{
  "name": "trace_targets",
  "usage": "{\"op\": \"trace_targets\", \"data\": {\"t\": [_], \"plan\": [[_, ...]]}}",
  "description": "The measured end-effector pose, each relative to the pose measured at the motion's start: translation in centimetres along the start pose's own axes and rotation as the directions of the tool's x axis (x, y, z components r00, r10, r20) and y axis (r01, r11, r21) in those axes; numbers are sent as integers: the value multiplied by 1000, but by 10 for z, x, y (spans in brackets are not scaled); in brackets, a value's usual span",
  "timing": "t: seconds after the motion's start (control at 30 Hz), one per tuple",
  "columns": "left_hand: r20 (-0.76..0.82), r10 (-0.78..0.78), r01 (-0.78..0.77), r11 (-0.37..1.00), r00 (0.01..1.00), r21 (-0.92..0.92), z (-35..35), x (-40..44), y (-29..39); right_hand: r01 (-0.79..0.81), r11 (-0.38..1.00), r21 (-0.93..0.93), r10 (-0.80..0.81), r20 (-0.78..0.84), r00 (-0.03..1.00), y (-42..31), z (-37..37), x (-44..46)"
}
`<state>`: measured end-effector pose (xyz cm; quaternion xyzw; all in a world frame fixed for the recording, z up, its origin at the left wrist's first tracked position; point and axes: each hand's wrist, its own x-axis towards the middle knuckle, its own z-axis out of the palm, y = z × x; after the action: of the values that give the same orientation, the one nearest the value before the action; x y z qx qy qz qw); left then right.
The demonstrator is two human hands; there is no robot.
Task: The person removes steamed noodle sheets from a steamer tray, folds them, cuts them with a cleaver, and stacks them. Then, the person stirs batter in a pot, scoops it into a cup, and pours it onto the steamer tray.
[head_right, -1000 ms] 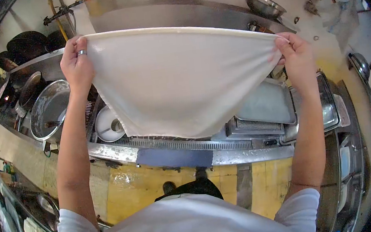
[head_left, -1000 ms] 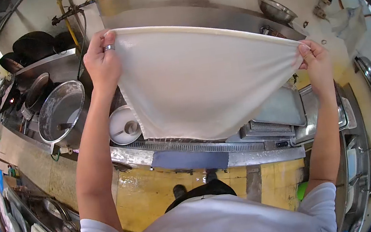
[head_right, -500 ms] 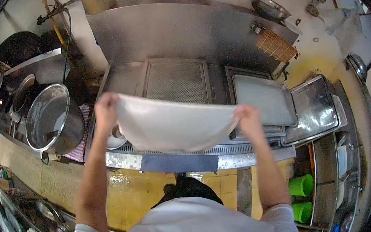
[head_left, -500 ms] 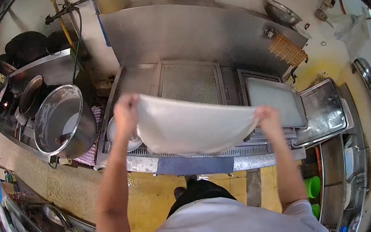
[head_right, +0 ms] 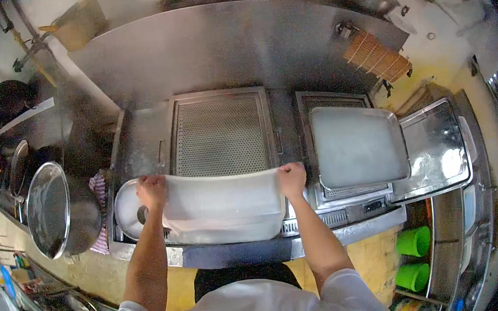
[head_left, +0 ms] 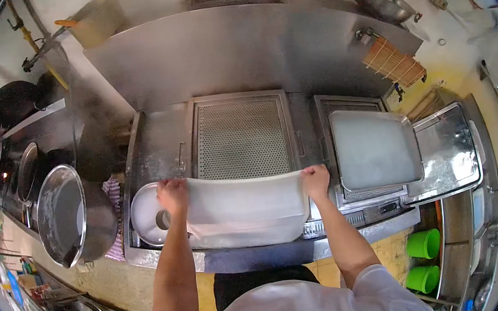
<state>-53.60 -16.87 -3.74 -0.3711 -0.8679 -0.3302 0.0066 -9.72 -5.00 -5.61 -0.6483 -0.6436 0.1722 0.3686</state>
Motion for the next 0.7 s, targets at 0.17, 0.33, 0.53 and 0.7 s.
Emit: {"op": "trace_targets", "data": {"t": [0.17,0.33,0.53,0.7], "plan": [[-85,92,-87,995,992,58,30,44,28,-15,994,-106,17,19,1000,-20,13,58],[-141,187,-179,981,972,70,67,98,45,9,972,-236,-7,7,1000,-27,42,115],[-140,260,-256,966,955,46,102,153,53,0,945,-327,-2,-6,1000,-24,79,178],[-135,281,-278,960,950,40,121,180,62,81,885,-459,-98,-13,995,-6,104,210]]}}
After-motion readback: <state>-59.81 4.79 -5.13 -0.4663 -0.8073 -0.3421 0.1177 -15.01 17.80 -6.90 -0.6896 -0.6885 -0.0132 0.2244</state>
